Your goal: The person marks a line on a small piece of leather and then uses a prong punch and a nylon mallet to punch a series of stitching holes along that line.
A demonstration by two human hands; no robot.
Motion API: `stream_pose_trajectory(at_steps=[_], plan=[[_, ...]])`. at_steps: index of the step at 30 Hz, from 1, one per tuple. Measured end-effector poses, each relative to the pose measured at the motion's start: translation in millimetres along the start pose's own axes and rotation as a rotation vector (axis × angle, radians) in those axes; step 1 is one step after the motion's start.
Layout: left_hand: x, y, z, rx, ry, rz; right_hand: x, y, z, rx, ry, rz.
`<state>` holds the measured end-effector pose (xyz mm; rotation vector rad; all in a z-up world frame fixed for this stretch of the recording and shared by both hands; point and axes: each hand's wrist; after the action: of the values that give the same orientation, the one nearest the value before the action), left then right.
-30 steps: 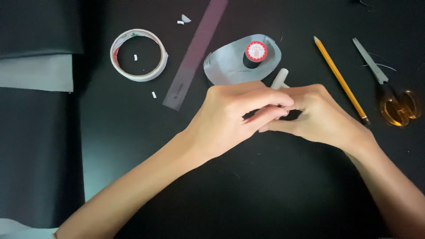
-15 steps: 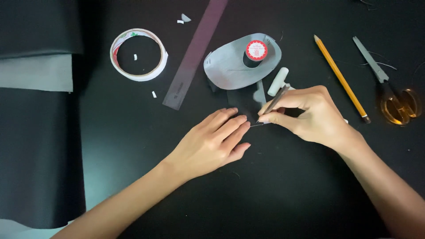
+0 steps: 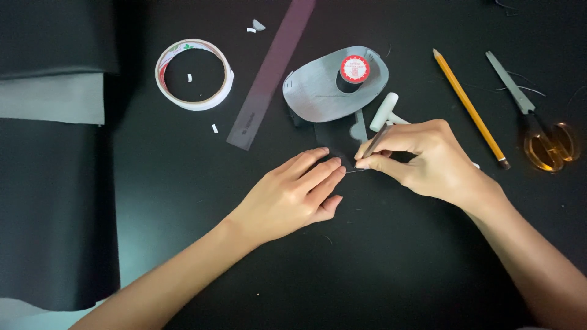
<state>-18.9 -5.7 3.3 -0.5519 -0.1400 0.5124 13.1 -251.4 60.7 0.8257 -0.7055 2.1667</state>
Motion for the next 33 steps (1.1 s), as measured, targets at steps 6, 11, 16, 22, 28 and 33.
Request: stream_pose_trajectory(at_steps=[6, 11, 16, 22, 28, 33], plan=[[-1, 0, -1, -0.025, -0.003, 0.016, -1, 1, -1, 0.004, 0.044, 0.027], [-1, 0, 0, -0.032, 0.001, 0.009, -2, 0, 1, 0.042, 0.044, 0.035], [-1, 0, -2, -0.056, 0.046, 0.037, -2, 2, 0, 0.043, 0.06, 0.026], [-1, 5, -15, -0.102, 0.063, 0.034, 4, 1, -2, -0.023, 0.04, -0.001], [0, 1, -8, -0.094, 0.1, 0.027, 4, 1, -3, -0.049, 0.024, -0.011], [1, 2, -12, -0.084, 0.071, 0.007, 9, -1, -2, -0.042, 0.032, -0.032]])
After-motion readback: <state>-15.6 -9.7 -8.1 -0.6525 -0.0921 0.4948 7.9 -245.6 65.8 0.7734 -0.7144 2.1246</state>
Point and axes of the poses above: each hand's wrist, its own y-axis away from the middle knuckle, its own z-axis out of the back of the hand, x = y × z, and after that the axes turned 3 degrees about -y, right-handed
